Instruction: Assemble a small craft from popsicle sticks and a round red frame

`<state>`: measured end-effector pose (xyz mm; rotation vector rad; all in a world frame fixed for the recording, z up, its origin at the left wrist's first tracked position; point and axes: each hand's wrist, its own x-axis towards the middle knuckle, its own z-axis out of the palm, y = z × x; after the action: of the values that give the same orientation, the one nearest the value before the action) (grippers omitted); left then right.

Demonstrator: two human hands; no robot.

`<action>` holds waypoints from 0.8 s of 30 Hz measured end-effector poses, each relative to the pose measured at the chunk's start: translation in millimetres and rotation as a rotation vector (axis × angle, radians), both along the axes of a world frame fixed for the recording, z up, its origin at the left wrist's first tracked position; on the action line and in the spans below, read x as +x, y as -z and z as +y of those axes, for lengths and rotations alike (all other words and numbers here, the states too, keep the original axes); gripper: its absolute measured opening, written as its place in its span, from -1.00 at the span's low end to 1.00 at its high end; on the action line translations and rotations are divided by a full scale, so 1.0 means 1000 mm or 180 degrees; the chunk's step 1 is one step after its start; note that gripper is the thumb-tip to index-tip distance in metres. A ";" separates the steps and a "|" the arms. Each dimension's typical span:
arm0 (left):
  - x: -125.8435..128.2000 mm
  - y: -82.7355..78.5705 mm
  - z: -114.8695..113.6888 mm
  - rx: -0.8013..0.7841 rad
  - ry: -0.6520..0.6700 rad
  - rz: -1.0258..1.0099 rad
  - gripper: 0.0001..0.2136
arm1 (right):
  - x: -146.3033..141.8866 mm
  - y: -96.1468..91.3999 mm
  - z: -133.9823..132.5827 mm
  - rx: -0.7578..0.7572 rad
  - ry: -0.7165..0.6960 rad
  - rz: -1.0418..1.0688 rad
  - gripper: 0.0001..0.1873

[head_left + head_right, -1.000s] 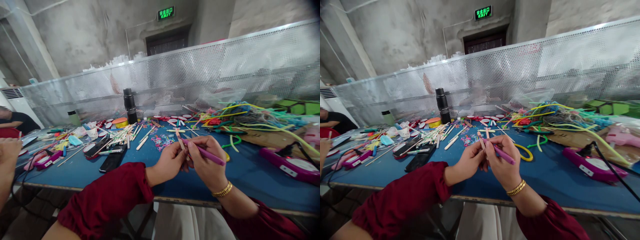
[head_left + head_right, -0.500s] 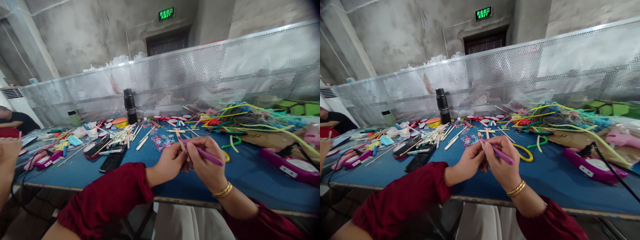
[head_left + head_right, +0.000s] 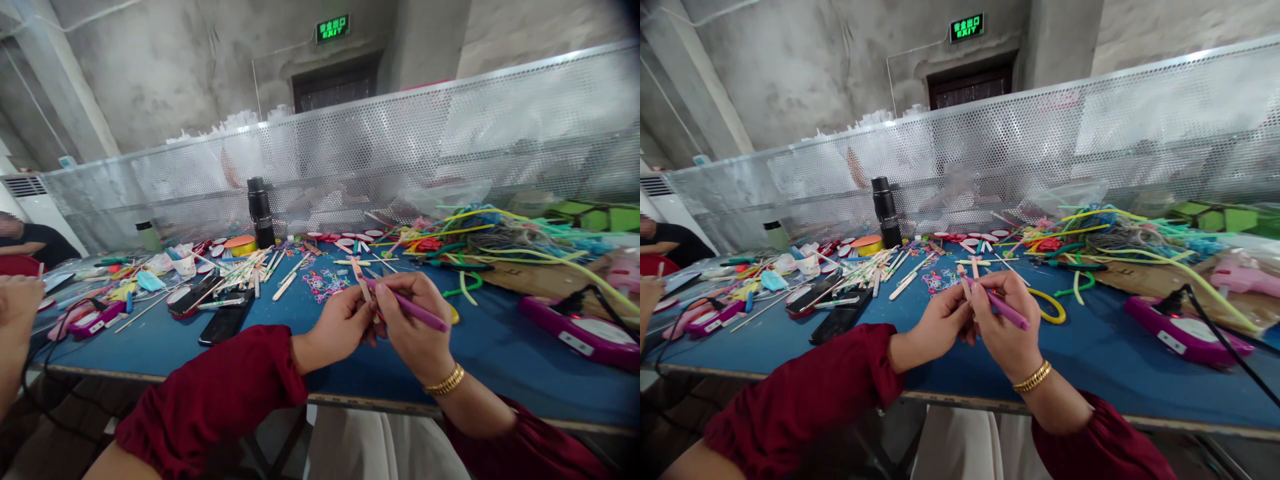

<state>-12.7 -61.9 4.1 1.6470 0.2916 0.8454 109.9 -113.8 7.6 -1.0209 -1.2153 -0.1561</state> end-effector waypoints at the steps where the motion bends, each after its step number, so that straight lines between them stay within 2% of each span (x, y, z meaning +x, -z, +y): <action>1: 0.000 0.000 0.000 0.0005 0.0000 0.0006 -0.42 | 0.000 0.000 0.000 0.0015 0.0008 -0.0005 -0.81; 6: 0.000 -0.001 -0.001 0.0001 -0.0027 0.0016 -0.41 | 0.000 -0.001 0.000 0.0032 -0.0060 -0.0086 -0.83; 12: 0.000 -0.001 0.000 0.0003 -0.0026 0.0046 -0.41 | -0.001 -0.006 -0.002 0.0072 0.0066 -0.0115 -0.82; 19: 0.000 -0.001 0.000 -0.0031 -0.0027 0.0048 -0.38 | -0.001 -0.005 -0.002 -0.0063 -0.0096 -0.0023 -0.78; 24: 0.001 0.002 0.003 0.0004 -0.0019 0.0098 -0.39 | 0.000 -0.004 -0.001 -0.0044 0.0058 -0.0119 -0.83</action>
<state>-12.1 -58.6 2.0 1.6622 0.3175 0.8256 109.7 -114.5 12.0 -1.0455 -1.2428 -0.1820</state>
